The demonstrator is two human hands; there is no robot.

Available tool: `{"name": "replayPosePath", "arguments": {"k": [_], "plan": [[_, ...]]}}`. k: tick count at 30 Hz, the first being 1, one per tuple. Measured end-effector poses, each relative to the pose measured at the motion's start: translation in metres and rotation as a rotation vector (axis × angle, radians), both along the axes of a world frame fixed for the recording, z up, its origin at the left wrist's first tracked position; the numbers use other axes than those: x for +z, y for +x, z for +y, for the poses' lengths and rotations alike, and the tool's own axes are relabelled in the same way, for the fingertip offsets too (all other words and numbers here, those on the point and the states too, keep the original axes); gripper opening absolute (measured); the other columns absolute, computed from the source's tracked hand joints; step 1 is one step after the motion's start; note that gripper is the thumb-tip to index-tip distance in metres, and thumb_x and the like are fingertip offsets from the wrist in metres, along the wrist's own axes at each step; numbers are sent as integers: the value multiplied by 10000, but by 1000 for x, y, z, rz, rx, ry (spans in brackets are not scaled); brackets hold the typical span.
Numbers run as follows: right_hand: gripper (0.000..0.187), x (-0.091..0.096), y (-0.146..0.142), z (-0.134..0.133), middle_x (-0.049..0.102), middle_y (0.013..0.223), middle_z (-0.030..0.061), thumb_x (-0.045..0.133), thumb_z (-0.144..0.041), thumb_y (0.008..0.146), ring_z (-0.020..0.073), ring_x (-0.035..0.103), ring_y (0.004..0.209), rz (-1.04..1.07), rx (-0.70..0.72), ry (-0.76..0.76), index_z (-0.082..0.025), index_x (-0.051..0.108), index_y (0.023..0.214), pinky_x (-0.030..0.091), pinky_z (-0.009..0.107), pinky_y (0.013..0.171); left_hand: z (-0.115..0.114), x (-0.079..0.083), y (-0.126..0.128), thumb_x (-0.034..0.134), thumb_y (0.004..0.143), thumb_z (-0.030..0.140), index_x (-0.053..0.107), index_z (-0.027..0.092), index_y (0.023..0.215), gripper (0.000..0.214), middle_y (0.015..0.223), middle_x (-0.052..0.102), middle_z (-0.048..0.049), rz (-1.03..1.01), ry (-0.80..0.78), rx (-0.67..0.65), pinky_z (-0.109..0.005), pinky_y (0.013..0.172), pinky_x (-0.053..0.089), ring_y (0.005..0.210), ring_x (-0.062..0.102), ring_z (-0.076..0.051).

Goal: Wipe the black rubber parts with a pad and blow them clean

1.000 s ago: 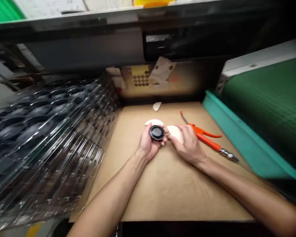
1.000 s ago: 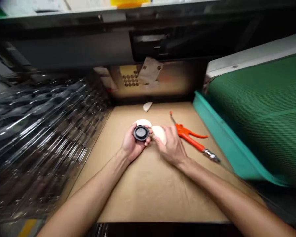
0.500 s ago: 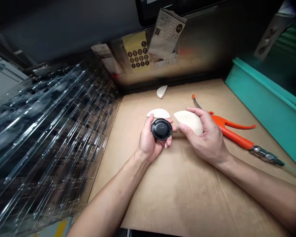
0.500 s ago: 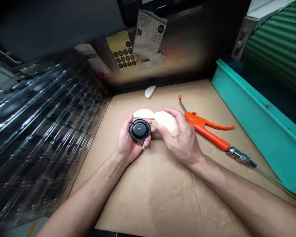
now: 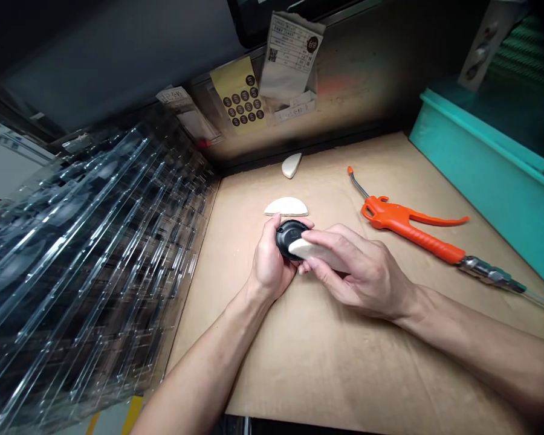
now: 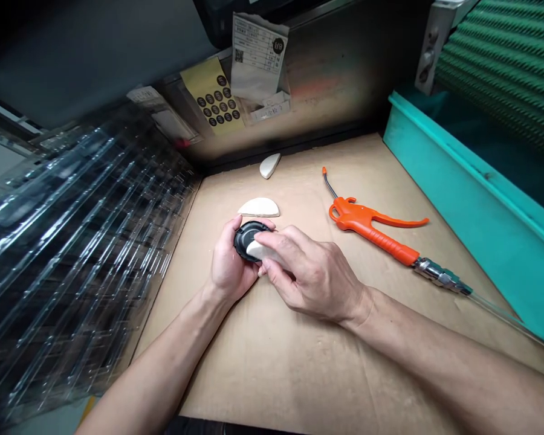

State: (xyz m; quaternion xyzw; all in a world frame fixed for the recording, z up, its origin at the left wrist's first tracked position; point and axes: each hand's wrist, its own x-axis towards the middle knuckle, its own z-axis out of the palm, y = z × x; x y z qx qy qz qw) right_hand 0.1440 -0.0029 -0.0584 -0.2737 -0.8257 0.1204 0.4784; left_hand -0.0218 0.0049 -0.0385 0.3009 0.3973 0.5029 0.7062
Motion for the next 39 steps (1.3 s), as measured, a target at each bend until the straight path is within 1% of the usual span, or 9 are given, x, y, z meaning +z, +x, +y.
{"name": "replayPosePath", "arguments": {"k": [2,9,13,18,24,27,31,34,39], "plan": [[353,1,1,2,691,1070,81,622,-154,971,182,684,820,33,26,35,-167,577,1320,545,297,672,0,-1,0,412,994,526,690,147,887,482,593,596,-19,-1,9,2,-208,351,356,416,535,-125],[328,-2,5,12,688,1071,98,615,-189,995,230,677,910,77,-167,15,-149,603,1320,544,368,780,-2,-4,3,326,1020,608,653,165,959,554,544,579,-8,102,112,-65,-219,409,328,411,513,-124],[350,-3,4,9,694,1119,89,610,-214,1010,230,684,923,45,-141,0,-182,576,1357,553,366,783,-2,-5,4,388,983,664,652,175,928,558,534,555,6,171,132,-64,-217,419,326,400,487,-111],[358,0,6,7,692,1143,74,587,-196,1017,214,692,941,14,-90,34,-214,560,1373,569,336,767,-4,-7,3,350,978,722,615,186,784,629,485,535,-12,239,119,-64,-222,392,290,384,474,-117],[333,3,10,3,678,1126,70,578,-155,1013,171,698,860,-110,19,133,-205,586,1343,550,276,676,-3,0,4,431,962,699,669,174,891,580,540,539,9,168,55,-15,-212,363,293,383,460,-104],[331,3,12,3,687,1122,69,584,-132,986,178,703,855,-171,43,165,-188,608,1311,530,280,655,-1,2,3,404,983,646,663,166,890,553,600,580,-1,93,28,9,-210,367,299,398,460,-95],[300,5,15,9,707,1023,63,624,-165,959,180,692,789,-68,-38,129,-171,644,1259,524,286,636,1,-1,0,387,965,570,661,160,904,497,569,556,-1,55,52,-31,-223,400,320,420,491,-119],[282,8,17,13,724,987,59,642,-205,945,181,677,751,77,-145,111,-175,666,1224,531,296,636,1,-2,2,481,934,513,669,144,928,414,628,588,-9,72,106,-23,-226,447,350,476,510,-113],[280,9,17,17,743,1125,85,656,-286,956,247,721,972,235,-338,3,-165,682,1207,595,366,878,-3,-2,5,689,862,540,697,137,1002,426,911,711,-63,205,113,2,-206,510,383,574,542,-79]]}}
